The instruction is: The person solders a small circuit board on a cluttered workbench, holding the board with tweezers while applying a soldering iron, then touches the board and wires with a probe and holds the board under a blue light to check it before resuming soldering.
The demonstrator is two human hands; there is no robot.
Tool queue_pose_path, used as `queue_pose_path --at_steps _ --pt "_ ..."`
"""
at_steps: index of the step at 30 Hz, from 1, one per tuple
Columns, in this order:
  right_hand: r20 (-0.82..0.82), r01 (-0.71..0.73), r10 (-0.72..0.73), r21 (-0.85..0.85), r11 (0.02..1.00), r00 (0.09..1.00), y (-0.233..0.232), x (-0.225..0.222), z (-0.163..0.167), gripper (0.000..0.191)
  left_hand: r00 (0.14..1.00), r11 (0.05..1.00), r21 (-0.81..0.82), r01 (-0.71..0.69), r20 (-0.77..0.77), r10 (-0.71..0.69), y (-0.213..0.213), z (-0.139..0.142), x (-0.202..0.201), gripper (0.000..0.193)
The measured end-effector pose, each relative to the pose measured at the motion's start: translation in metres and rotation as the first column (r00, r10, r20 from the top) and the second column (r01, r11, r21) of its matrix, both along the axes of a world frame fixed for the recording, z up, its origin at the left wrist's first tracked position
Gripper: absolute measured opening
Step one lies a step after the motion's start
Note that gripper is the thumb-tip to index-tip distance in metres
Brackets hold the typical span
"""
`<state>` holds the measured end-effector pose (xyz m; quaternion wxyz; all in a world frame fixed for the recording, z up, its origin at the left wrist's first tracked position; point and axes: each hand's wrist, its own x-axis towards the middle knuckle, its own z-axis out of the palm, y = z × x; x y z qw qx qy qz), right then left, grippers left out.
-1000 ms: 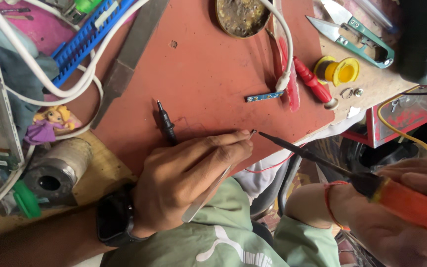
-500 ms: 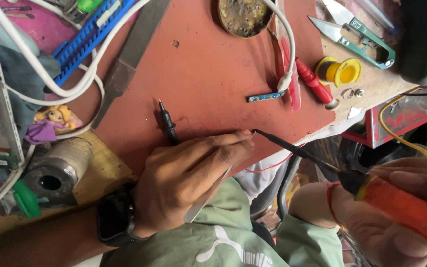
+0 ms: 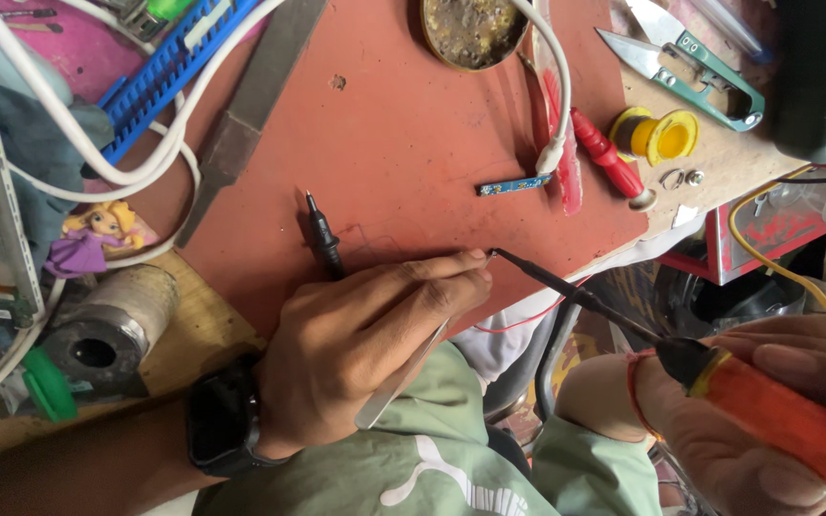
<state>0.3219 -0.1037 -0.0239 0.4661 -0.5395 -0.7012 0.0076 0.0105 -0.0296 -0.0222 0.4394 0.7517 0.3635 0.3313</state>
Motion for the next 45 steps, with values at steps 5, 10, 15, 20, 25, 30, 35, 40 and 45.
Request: queue_pose_path --at_steps 5,10,15,20,25,30,35,40,45 --pt "0.071 -0.022 0.026 -0.066 0.998 0.997 -0.035 0.039 -0.009 0.057 1.000 1.000 0.006 -0.008 -0.005 0.009 -0.001 0.000 0.000 0.026" --pt "0.007 -0.079 0.079 -0.030 0.996 0.997 -0.030 0.027 -0.024 0.042 1.000 1.000 0.008 -0.013 -0.007 0.013 -0.001 -0.001 0.001 0.026" --pt "-0.163 -0.097 0.122 0.155 0.983 0.979 -0.004 0.000 -0.023 0.049 1.000 1.000 0.001 -0.018 -0.011 0.018 -0.001 -0.001 0.001 0.028" --pt "-0.350 0.029 0.007 0.097 0.995 0.937 -0.009 0.004 -0.031 0.053 1.000 1.000 -0.014 -0.006 -0.014 0.006 -0.001 0.000 0.000 0.028" --pt "-0.351 -0.060 0.076 0.056 0.997 0.933 -0.020 0.020 -0.036 0.050 1.000 1.000 -0.018 -0.004 -0.005 0.004 -0.001 0.000 0.000 0.028" --pt "-0.322 -0.154 0.146 0.000 0.988 0.936 -0.012 0.013 -0.020 0.049 1.000 1.000 -0.022 -0.007 -0.003 0.007 -0.001 -0.001 0.000 0.027" --pt "-0.295 -0.142 0.149 0.045 0.989 0.944 -0.007 0.007 -0.020 0.053 1.000 1.000 -0.009 -0.003 -0.008 0.003 -0.001 0.000 0.000 0.027" --pt "-0.251 -0.026 0.072 0.183 0.983 0.965 -0.019 0.022 -0.038 0.050 1.000 1.000 -0.007 -0.013 -0.006 0.013 -0.001 -0.001 0.000 0.026" --pt "-0.302 0.198 -0.109 0.282 0.939 0.947 -0.019 0.016 -0.041 0.057 1.000 1.000 0.005 -0.025 -0.004 0.025 -0.002 -0.001 0.001 0.025"
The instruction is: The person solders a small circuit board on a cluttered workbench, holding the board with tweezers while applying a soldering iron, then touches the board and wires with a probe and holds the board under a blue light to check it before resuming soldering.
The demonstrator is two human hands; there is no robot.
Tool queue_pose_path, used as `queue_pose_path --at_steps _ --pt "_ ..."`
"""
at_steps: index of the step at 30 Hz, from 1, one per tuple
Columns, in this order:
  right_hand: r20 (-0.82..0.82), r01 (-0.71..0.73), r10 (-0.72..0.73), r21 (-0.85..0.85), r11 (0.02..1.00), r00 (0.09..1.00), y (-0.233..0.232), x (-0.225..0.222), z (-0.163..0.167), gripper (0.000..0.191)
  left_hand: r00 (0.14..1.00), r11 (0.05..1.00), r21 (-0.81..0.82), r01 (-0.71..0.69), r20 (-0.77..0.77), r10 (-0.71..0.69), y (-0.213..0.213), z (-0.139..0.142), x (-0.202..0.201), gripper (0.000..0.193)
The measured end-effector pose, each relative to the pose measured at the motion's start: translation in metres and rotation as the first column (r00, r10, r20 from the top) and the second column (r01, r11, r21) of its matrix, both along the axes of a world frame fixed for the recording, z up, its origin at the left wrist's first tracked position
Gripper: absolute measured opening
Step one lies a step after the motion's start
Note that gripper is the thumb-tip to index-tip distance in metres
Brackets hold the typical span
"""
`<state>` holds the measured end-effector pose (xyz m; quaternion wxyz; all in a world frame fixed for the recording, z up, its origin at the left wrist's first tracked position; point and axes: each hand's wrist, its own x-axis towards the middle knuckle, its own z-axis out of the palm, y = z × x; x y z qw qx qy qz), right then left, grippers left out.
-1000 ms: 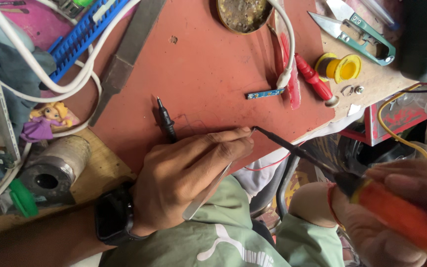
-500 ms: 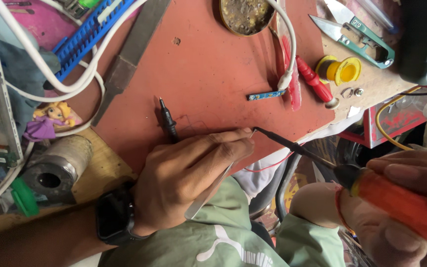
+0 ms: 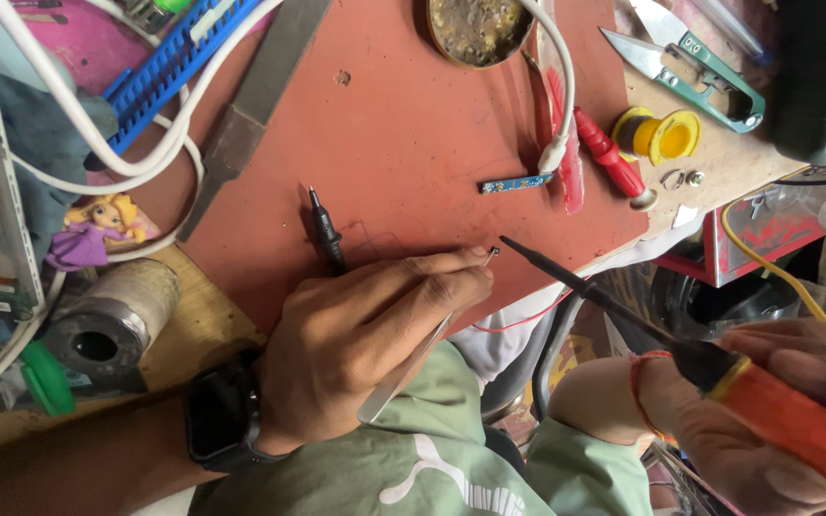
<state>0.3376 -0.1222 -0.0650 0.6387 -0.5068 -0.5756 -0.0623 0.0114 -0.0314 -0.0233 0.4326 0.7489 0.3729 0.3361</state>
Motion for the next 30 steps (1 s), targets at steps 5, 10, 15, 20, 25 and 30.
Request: queue_pose_path --at_steps 5,10,15,20,25,30 --pt "0.083 -0.014 0.012 0.032 0.999 0.996 0.006 -0.007 0.006 0.060 1.000 1.000 0.015 0.007 -0.016 -0.007 0.001 0.001 0.000 0.026" --pt "0.103 -0.040 0.045 -0.051 0.998 0.994 -0.015 0.011 -0.007 0.053 1.000 1.000 0.011 0.013 -0.013 -0.013 0.001 0.001 -0.001 0.026" --pt "0.099 -0.117 0.124 -0.074 0.990 0.987 -0.001 -0.011 0.013 0.055 1.000 1.000 -0.002 0.010 -0.010 -0.010 0.001 0.001 0.000 0.026" --pt "0.228 -0.065 0.353 -0.754 0.654 0.907 0.038 -0.027 0.090 0.056 1.000 1.000 -0.003 0.014 -0.001 -0.014 0.001 0.001 0.000 0.027" --pt "-0.075 -0.242 0.239 -0.523 0.817 0.968 0.018 0.000 0.050 0.051 1.000 1.000 -0.010 0.009 0.003 -0.009 0.000 0.000 0.000 0.027" --pt "-0.118 -0.230 0.236 0.062 0.971 0.965 -0.041 0.027 -0.022 0.051 1.000 1.000 0.002 0.008 -0.004 -0.008 0.001 0.001 0.000 0.026"
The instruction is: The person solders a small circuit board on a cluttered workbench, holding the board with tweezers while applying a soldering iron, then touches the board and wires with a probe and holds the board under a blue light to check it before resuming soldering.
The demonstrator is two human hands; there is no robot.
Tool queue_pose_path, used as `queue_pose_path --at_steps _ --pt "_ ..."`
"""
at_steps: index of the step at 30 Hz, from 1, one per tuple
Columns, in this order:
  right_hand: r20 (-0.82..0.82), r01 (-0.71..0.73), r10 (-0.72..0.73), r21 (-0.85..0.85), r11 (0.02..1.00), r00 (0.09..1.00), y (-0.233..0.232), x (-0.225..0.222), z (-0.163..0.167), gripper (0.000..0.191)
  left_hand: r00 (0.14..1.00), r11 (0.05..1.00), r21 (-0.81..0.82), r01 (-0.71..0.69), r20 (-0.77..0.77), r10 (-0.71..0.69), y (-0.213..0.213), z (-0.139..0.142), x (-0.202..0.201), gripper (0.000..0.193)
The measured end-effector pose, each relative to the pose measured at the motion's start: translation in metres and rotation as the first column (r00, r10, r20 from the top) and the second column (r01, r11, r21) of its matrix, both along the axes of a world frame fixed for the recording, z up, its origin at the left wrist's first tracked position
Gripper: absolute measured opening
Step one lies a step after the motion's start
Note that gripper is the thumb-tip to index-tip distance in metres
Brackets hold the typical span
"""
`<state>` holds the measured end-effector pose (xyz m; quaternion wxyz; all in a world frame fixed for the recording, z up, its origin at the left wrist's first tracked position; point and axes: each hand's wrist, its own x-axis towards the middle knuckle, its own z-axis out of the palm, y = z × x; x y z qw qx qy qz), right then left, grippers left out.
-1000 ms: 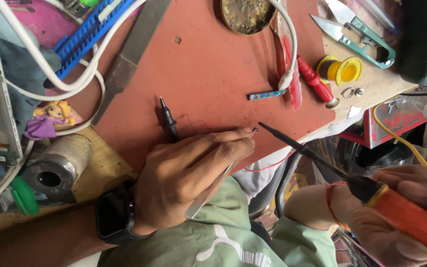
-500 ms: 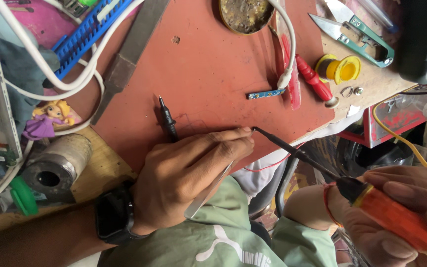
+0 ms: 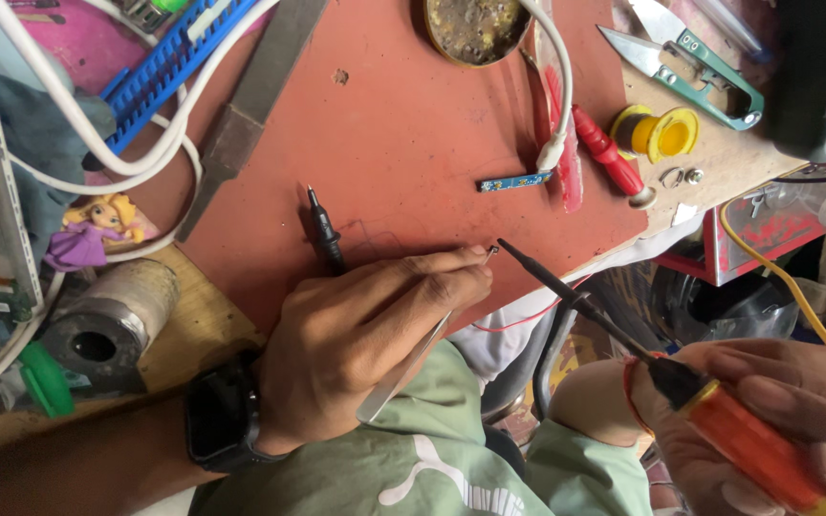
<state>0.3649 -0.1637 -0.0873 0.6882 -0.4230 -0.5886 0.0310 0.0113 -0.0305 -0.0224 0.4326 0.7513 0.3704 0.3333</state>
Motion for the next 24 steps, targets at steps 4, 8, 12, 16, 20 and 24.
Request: queue_pose_path --at_steps 4,8,12,16,20,24 --pt "0.028 0.037 -0.035 -0.049 0.998 0.999 0.009 -0.013 0.009 0.051 1.000 1.000 0.004 -0.008 -0.005 0.008 -0.001 0.000 0.001 0.026" --pt "0.023 0.119 -0.120 0.032 0.992 0.993 0.048 -0.039 0.020 0.050 1.000 1.000 -0.009 -0.014 0.001 0.014 -0.002 -0.001 0.000 0.027" --pt "-0.056 0.157 -0.154 0.042 0.987 0.986 0.075 -0.048 0.016 0.053 1.000 1.000 -0.017 -0.004 0.006 0.005 -0.001 -0.001 0.000 0.028" --pt "0.180 0.091 -0.097 0.044 0.995 0.979 0.108 -0.074 0.025 0.045 1.000 1.000 -0.025 0.007 0.022 -0.007 -0.001 -0.002 -0.001 0.028" --pt "0.297 0.088 -0.066 -0.059 0.994 0.953 0.136 -0.107 0.045 0.044 0.999 0.999 -0.036 0.003 0.034 -0.002 -0.003 -0.003 -0.001 0.027" --pt "-0.023 -0.158 0.186 -0.629 0.761 0.982 0.122 -0.051 0.060 0.050 0.999 0.999 -0.040 0.009 0.040 -0.007 -0.003 -0.003 -0.001 0.027"
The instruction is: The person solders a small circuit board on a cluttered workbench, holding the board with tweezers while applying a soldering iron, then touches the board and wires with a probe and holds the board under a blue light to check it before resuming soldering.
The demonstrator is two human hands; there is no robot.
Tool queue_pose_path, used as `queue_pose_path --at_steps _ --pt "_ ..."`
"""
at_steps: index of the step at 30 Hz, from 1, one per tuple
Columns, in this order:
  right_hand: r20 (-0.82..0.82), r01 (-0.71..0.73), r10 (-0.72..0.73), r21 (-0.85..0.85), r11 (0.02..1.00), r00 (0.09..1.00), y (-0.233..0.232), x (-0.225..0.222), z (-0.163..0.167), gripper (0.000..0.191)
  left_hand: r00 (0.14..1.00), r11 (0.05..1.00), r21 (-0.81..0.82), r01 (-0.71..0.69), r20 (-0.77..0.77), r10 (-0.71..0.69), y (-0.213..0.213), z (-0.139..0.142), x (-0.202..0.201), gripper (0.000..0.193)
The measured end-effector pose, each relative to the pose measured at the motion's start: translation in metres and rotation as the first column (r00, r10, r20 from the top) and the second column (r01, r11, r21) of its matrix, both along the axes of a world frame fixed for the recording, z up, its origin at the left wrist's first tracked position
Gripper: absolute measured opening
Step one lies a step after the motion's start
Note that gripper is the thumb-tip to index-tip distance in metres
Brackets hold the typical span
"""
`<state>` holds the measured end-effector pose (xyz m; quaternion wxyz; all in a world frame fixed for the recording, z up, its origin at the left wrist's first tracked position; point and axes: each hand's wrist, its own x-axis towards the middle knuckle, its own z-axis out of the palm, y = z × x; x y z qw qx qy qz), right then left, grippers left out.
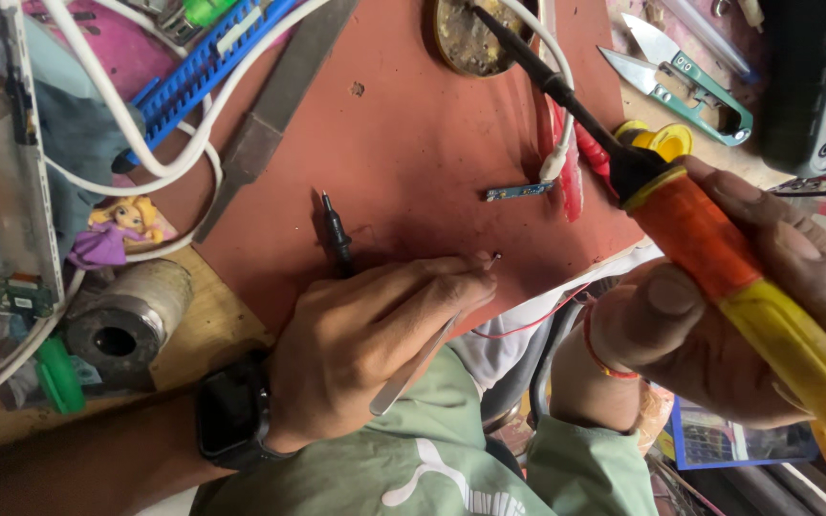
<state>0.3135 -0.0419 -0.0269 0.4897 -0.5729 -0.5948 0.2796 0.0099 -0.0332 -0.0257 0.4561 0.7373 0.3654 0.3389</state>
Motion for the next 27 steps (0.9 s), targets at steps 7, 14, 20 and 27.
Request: queue_pose_path --at_steps 7,14,20,27 --pt "-0.597 -0.461 -0.146 -0.732 0.502 0.789 -0.023 0.096 0.016 0.058 1.000 1.000 -0.008 -0.003 0.006 0.003 0.000 0.000 0.000 0.027" --pt "0.359 -0.005 -0.192 0.481 0.877 0.913 0.028 -0.071 0.007 0.045 1.000 1.000 0.000 -0.022 0.006 0.022 0.000 0.001 0.001 0.025" --pt "0.203 0.155 -0.483 0.783 0.603 0.852 -0.016 -0.015 -0.061 0.037 1.000 1.000 0.010 -0.007 -0.012 0.007 0.001 0.002 0.000 0.026" --pt "-0.280 0.403 -0.303 0.761 0.508 0.911 -0.040 -0.005 -0.035 0.041 1.000 0.999 0.039 0.008 -0.030 -0.007 0.003 0.002 0.000 0.027"
